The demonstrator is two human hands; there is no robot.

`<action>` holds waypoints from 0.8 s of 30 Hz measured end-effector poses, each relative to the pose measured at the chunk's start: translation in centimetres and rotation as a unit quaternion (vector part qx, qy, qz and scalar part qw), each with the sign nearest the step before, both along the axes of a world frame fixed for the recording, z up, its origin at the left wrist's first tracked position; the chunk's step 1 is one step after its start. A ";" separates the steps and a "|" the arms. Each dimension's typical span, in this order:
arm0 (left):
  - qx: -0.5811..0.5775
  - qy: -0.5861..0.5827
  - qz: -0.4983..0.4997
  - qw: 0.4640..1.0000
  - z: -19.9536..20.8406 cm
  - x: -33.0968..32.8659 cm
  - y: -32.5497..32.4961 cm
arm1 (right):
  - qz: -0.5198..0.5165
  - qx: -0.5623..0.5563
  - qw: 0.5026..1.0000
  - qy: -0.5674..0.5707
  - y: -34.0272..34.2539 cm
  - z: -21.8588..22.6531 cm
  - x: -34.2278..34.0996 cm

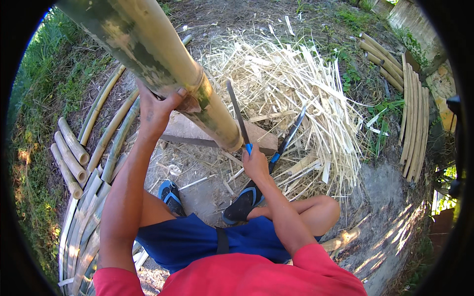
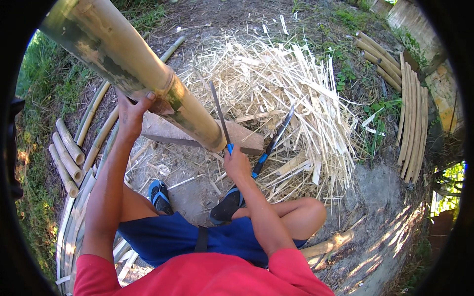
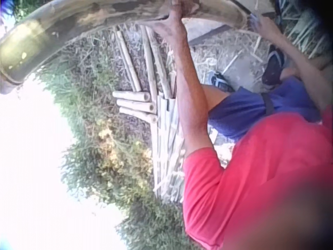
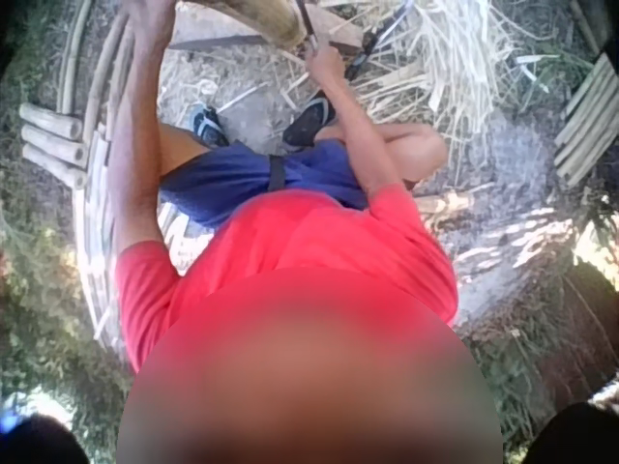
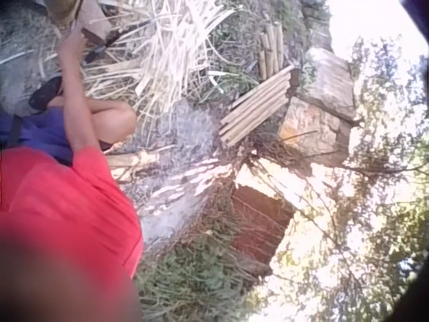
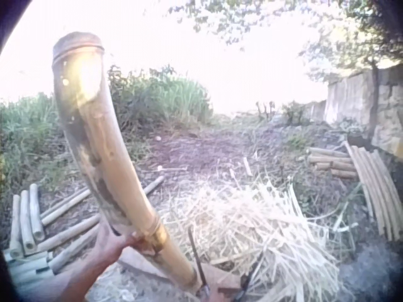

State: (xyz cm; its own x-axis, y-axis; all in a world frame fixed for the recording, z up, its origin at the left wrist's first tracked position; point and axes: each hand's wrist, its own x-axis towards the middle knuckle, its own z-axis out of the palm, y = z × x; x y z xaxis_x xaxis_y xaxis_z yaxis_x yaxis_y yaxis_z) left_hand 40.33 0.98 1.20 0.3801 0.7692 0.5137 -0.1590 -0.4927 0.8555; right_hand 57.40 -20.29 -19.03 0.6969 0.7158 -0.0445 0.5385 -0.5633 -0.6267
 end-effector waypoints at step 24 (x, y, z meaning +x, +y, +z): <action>-0.030 0.010 0.042 0.999 0.1 -0.6 1.0 | -0.005 0.127 0.992 -0.004 -0.1 0.1 -0.7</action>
State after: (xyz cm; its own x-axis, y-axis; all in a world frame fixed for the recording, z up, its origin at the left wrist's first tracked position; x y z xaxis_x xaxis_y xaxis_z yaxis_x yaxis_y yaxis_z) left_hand 39.70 2.00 1.27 0.3217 0.8281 0.4591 -0.1023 -0.4516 0.8863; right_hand 56.74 -20.38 -18.90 0.7039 0.6959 0.1423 0.5388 -0.3927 -0.7453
